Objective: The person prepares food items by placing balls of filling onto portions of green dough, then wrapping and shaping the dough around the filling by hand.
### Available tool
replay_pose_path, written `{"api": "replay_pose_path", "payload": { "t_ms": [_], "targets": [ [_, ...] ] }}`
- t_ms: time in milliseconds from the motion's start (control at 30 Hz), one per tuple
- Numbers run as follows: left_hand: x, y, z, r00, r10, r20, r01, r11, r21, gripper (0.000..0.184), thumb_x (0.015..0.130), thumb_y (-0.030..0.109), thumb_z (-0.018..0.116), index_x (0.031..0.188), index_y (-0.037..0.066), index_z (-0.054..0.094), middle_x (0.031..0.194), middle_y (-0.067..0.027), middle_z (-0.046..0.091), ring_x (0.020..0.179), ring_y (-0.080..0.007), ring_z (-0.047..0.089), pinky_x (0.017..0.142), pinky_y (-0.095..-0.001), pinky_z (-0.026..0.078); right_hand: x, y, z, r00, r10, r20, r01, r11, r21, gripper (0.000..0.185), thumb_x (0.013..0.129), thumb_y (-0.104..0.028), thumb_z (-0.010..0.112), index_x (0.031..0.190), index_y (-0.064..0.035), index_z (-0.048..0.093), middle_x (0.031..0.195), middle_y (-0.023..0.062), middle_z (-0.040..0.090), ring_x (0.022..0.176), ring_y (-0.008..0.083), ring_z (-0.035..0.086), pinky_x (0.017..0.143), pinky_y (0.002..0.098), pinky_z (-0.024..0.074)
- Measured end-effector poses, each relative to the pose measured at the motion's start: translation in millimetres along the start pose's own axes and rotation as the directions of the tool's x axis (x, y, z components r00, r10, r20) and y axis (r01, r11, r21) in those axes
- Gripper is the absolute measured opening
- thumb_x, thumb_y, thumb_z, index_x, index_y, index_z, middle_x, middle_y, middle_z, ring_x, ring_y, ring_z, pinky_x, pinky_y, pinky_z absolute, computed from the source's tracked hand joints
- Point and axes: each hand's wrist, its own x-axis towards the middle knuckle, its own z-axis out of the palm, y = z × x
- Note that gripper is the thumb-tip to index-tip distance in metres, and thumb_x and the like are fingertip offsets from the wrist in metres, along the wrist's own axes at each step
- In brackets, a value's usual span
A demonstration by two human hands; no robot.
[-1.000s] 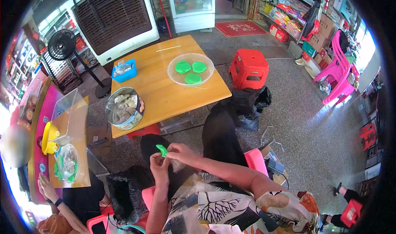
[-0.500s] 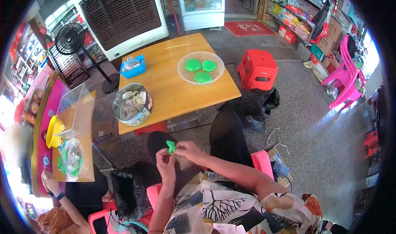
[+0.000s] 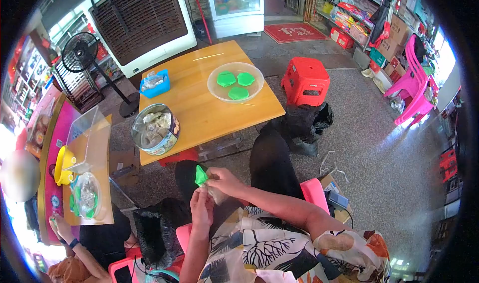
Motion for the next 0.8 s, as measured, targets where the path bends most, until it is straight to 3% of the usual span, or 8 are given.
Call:
{"api": "replay_pose_path", "payload": {
  "t_ms": [167, 233, 333, 433, 533, 600, 667, 800],
  "targets": [
    [-3.6, 4.6, 10.1, 0.997, 0.053, -0.059, -0.049, 0.997, 0.059, 0.007, 0.095, 0.009, 0.059, 0.101, 0.009, 0.056, 0.093, 0.0006, 0.061, 0.075, -0.0052, 0.057, 0.063, -0.0189, 0.048, -6.4, 5.5, 2.9, 0.992, 0.124, 0.039, -0.126, 0.99, 0.06, 0.017, 0.084, -0.012, 0.063, 0.093, 0.0017, 0.062, 0.083, 0.0068, 0.063, 0.078, 0.0126, 0.058, 0.071, 0.0307, 0.047],
    [1.3, 6.4, 3.0, 0.997, 0.081, -0.006, -0.08, 0.991, 0.105, 0.006, 0.095, 0.009, 0.058, 0.1, 0.008, 0.055, 0.094, -0.0014, 0.061, 0.078, -0.0077, 0.059, 0.069, -0.0228, 0.05, -6.1, -7.1, 1.0, 0.977, 0.19, 0.094, -0.197, 0.978, 0.067, 0.021, 0.084, -0.014, 0.061, 0.099, 0.0005, 0.062, 0.086, 0.0064, 0.063, 0.081, 0.0124, 0.058, 0.072, 0.0306, 0.0472],
    [9.6, 0.5, -2.0, 0.98, 0.197, 0.007, -0.195, 0.963, 0.186, 0.004, 0.096, 0.009, 0.057, 0.098, 0.007, 0.054, 0.093, -0.0015, 0.06, 0.08, -0.0077, 0.058, 0.071, -0.0236, 0.049, -6.7, -11.5, 13.3, 0.996, 0.008, -0.09, -0.008, 1.0, 0.004, 0.021, 0.083, -0.008, 0.059, 0.101, 0.0024, 0.06, 0.092, 0.0093, 0.064, 0.083, 0.0155, 0.06, 0.077, 0.0324, 0.0477],
    [12.7, 3.9, 5.6, 0.957, 0.286, -0.049, -0.265, 0.93, 0.255, 0.006, 0.094, 0.007, 0.058, 0.096, 0.007, 0.052, 0.09, -0.0001, 0.056, 0.081, -0.0064, 0.054, 0.07, -0.0216, 0.045, -5.0, -3.1, 20.7, 0.991, 0.009, -0.136, -0.01, 1.0, -0.01, 0.024, 0.083, -0.007, 0.057, 0.104, 0.0025, 0.058, 0.094, 0.0101, 0.064, 0.087, 0.016, 0.06, 0.078, 0.0324, 0.0477],
    [7.0, 5.9, 13.9, 0.947, 0.318, -0.035, -0.298, 0.917, 0.265, 0.01, 0.092, 0.005, 0.06, 0.098, 0.007, 0.053, 0.09, 0.0003, 0.056, 0.079, -0.006, 0.053, 0.068, -0.0197, 0.043, 2.8, 15.4, 18.0, 0.989, 0.111, -0.102, -0.089, 0.976, 0.198, 0.023, 0.084, -0.008, 0.056, 0.105, 0.0017, 0.058, 0.095, 0.0106, 0.064, 0.087, 0.0165, 0.059, 0.078, 0.0328, 0.0473],
    [0.6, 7.6, 18.5, 0.963, 0.267, -0.04, -0.239, 0.913, 0.331, 0.01, 0.092, 0.004, 0.059, 0.099, 0.007, 0.053, 0.089, 0.0003, 0.056, 0.078, -0.0058, 0.053, 0.067, -0.0192, 0.043, 3.7, 11.7, 17.6, 0.979, 0.166, -0.114, -0.12, 0.935, 0.333, 0.022, 0.086, -0.01, 0.056, 0.105, 0.0007, 0.058, 0.094, 0.01, 0.063, 0.085, 0.0163, 0.058, 0.077, 0.033, 0.0466],
    [2.9, 3.9, 10.9, 0.961, 0.275, -0.024, -0.24, 0.876, 0.42, 0.009, 0.093, 0.003, 0.058, 0.1, 0.006, 0.053, 0.09, -0.0001, 0.058, 0.077, -0.0059, 0.054, 0.068, -0.0199, 0.044, 0.8, 12.4, 22.1, 0.984, 0.148, -0.099, -0.119, 0.96, 0.253, 0.021, 0.087, -0.01, 0.056, 0.105, 0.0011, 0.057, 0.093, 0.0098, 0.062, 0.086, 0.0159, 0.058, 0.077, 0.0326, 0.0463],
    [12.4, -5.3, -5.5, 0.938, 0.346, 0.016, -0.331, 0.882, 0.336, 0.007, 0.095, 0.005, 0.056, 0.102, 0.005, 0.054, 0.091, -0.0008, 0.058, 0.078, -0.0062, 0.054, 0.071, -0.0226, 0.046, -0.6, 20.6, 26.9, 0.985, 0.14, -0.096, -0.116, 0.968, 0.221, 0.021, 0.087, -0.01, 0.057, 0.103, 0.0029, 0.058, 0.092, 0.0101, 0.063, 0.086, 0.0151, 0.058, 0.077, 0.0318, 0.046]
  ]
}}
